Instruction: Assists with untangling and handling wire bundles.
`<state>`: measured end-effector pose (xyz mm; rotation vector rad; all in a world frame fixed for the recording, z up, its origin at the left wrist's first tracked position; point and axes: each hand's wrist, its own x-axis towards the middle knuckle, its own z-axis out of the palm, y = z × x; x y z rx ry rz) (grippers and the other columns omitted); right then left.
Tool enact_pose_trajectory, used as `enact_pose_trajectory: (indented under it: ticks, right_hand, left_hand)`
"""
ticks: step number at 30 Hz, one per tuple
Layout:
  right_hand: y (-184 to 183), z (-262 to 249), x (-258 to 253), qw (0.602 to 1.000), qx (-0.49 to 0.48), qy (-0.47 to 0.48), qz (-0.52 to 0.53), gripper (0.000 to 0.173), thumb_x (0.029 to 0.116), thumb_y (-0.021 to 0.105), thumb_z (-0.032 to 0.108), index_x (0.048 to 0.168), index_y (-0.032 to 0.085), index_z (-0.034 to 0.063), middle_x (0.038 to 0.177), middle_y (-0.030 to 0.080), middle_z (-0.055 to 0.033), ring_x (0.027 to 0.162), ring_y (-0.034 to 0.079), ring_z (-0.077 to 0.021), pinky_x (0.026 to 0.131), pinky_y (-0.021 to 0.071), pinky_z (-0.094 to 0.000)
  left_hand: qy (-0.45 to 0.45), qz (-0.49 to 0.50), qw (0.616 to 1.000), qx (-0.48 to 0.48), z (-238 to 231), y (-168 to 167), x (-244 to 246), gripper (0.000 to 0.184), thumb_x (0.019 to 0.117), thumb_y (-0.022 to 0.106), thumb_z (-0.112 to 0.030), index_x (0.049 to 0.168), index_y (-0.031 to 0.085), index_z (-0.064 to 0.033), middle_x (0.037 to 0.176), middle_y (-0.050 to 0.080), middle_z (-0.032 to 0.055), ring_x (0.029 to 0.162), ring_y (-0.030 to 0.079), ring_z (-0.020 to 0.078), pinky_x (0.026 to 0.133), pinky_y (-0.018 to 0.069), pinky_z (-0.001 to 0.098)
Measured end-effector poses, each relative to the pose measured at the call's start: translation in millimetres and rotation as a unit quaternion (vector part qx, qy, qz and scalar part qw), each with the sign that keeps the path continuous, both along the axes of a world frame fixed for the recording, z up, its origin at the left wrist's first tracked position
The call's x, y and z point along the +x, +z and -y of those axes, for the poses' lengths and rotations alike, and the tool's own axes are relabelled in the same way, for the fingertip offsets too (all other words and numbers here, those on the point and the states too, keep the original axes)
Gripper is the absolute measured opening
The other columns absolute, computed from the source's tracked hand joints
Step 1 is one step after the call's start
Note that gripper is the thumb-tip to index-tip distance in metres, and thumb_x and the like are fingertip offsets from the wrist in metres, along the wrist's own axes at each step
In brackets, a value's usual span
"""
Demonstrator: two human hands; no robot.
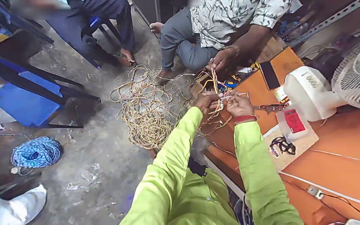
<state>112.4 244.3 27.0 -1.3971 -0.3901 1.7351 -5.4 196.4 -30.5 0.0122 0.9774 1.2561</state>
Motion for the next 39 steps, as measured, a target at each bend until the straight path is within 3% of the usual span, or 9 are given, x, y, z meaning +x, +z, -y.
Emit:
enact_pose_trajectory:
  ticks: [3,8,10,17,21,26,32,37,39]
  right_hand:
    - [-10,7,-1,0.999,-0.025,-0.013,-0.025,0.021,0.0994,0.035,-0.004,0.102,0.050,0.0106,0.079,0.056,0.0007,0.060,0.057,-0.0038,0.055,0.0526,-0.0172]
    - [-31,32,-1,0.989,-0.037,-0.078,-0.118,0.019,0.1064,0.030,0.010,0.099,0.048,0.0143,0.075,0.052,0.0036,0.054,0.049,0.0002,0.051,0.0427,-0.0105]
    - [-34,40,-8,0.978,-0.051,-0.147,-0.138,0.020,0.1077,0.030,0.016,0.096,0.046,0.0160,0.073,0.049,0.0028,0.054,0.047,-0.0024,0.052,0.0425,-0.0129]
    - [-29,64,-22,0.979,-0.041,-0.128,-0.153,0.028,0.1092,0.025,0.023,0.090,0.046,0.0179,0.067,0.046,0.0065,0.048,0.042,-0.0001,0.047,0.0371,-0.0112]
    - [-29,74,-26,0.984,-0.035,-0.106,-0.136,0.033,0.1085,0.027,0.022,0.086,0.051,0.0172,0.063,0.047,0.0080,0.046,0.039,0.0003,0.045,0.0346,-0.0117]
    - [-1,67,-18,0.995,-0.033,-0.008,-0.093,0.020,0.1057,0.036,0.012,0.095,0.052,0.0150,0.074,0.055,0.0050,0.058,0.054,-0.0010,0.056,0.0484,-0.0137]
    - [9,64,-37,0.995,0.035,0.057,-0.079,0.029,0.1113,0.039,0.026,0.136,0.047,0.0118,0.115,0.063,-0.0029,0.097,0.067,-0.0105,0.088,0.0565,-0.0270]
    - [-7,62,9,0.971,0.148,0.114,0.151,0.042,0.1091,0.048,0.035,0.143,0.052,0.0099,0.131,0.066,-0.0107,0.112,0.069,-0.0214,0.095,0.0583,-0.0403]
    - [-33,46,56,0.883,0.198,0.131,0.404,0.041,0.1084,0.049,0.028,0.142,0.053,0.0048,0.131,0.063,-0.0192,0.116,0.065,-0.0300,0.099,0.0542,-0.0472]
  left_hand:
    - [0.014,-0.045,0.997,-0.054,5,-5,7,0.025,0.0944,0.070,-0.007,0.117,0.064,0.0017,0.083,0.065,0.0086,0.061,0.058,0.0113,0.055,0.0518,0.0258]
    - [-0.008,-0.194,0.973,-0.121,4,-24,20,0.019,0.0890,0.077,-0.015,0.098,0.070,-0.0006,0.077,0.065,0.0098,0.062,0.058,0.0168,0.058,0.0502,0.0360]
    - [-0.033,-0.234,0.959,-0.154,3,-21,23,0.023,0.0930,0.071,-0.020,0.104,0.069,0.0001,0.090,0.068,0.0159,0.077,0.064,0.0257,0.071,0.0554,0.0466]
    - [-0.063,-0.295,0.928,-0.220,7,0,19,0.026,0.0856,0.076,-0.022,0.095,0.068,0.0005,0.090,0.068,0.0181,0.082,0.066,0.0309,0.072,0.0540,0.0527]
    - [-0.058,-0.295,0.928,-0.220,13,-3,20,0.035,0.0881,0.073,-0.023,0.110,0.066,0.0032,0.102,0.068,0.0227,0.094,0.067,0.0359,0.081,0.0543,0.0574]
    - [0.077,-0.137,0.986,-0.061,29,-10,27,0.019,0.0987,0.067,-0.021,0.101,0.067,-0.0018,0.079,0.064,0.0057,0.065,0.058,0.0126,0.061,0.0523,0.0313]
    - [0.066,-0.138,0.988,-0.009,26,14,-2,0.024,0.1069,0.051,-0.021,0.112,0.064,-0.0022,0.091,0.069,0.0060,0.079,0.065,0.0123,0.073,0.0565,0.0310]
    - [0.034,-0.100,0.994,0.016,40,12,-32,0.022,0.1091,0.043,-0.013,0.121,0.057,-0.0015,0.092,0.067,0.0067,0.079,0.066,0.0145,0.076,0.0580,0.0308]
    - [0.035,-0.086,0.996,0.011,45,13,-38,0.022,0.1078,0.047,-0.011,0.122,0.059,0.0017,0.093,0.069,0.0105,0.080,0.070,0.0179,0.075,0.0606,0.0328]
